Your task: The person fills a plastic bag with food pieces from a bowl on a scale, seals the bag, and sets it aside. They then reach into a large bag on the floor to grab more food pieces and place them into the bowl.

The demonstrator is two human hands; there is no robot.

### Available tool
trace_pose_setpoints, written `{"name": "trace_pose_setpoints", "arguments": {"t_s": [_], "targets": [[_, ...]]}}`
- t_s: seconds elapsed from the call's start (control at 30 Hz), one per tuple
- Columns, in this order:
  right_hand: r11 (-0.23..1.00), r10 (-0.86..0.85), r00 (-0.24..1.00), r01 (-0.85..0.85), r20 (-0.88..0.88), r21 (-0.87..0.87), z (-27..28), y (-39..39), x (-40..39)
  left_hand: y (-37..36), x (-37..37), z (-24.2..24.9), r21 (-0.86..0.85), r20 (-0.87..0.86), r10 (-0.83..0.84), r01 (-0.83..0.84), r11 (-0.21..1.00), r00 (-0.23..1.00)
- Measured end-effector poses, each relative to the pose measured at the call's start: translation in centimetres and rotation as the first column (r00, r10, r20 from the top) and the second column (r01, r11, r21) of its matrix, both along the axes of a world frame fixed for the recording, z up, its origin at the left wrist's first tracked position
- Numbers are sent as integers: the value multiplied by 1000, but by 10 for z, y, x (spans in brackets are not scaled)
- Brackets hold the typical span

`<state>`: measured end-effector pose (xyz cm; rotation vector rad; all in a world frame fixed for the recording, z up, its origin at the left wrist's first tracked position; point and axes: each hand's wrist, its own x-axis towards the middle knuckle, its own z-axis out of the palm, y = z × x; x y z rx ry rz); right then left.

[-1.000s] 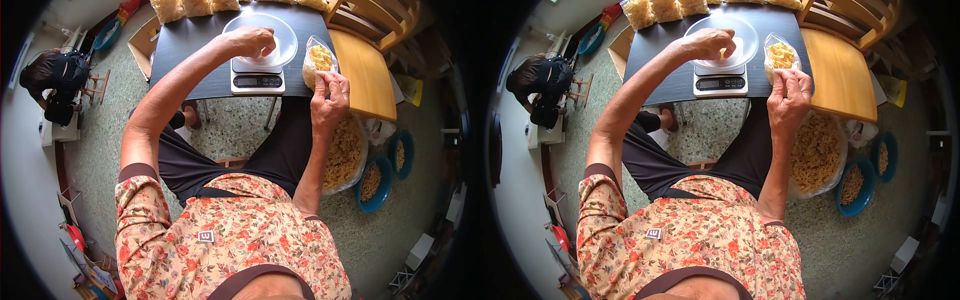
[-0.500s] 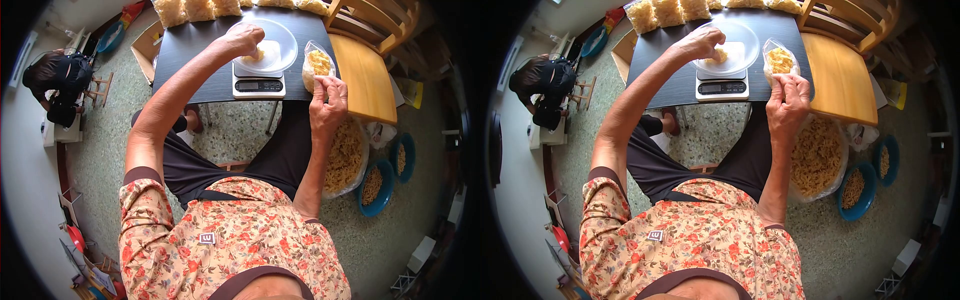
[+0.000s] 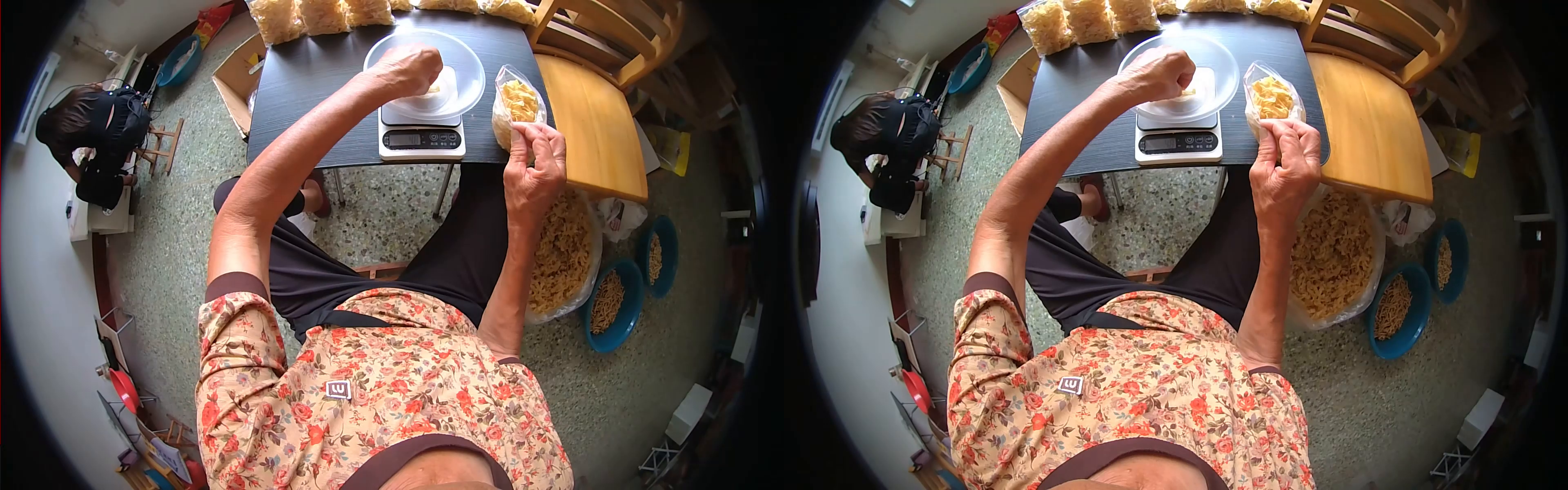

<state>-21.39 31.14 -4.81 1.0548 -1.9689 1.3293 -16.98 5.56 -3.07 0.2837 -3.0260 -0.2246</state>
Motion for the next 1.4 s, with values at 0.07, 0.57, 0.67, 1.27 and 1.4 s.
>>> {"name": "trace_pose_setpoints", "arguments": {"t_s": [0.07, 0.57, 0.67, 1.27, 1.4], "targets": [[1000, 2, 1000, -2, 2, -2, 0, 0, -1, -5, 4, 7, 165, -55, 64, -54, 985, 996], [1000, 12, 1000, -12, 7, 16, 6, -2, 2, -13, 5, 38, 984, -152, 239, 169, -54, 959], [1000, 19, 1000, -19, 20, 6, 4, -4, 2, 20, -10, 45, 973, -227, 141, 230, -7, 964], [998, 29, 999, -27, 33, -64, -1, 0, 2, 109, -61, 33, 118, -155, -236, 255, 960, 959], [996, 10, 999, -6, 44, -86, -2, -1, -3, 98, -40, 63, 295, -190, -224, 273, 916, 956]]}}
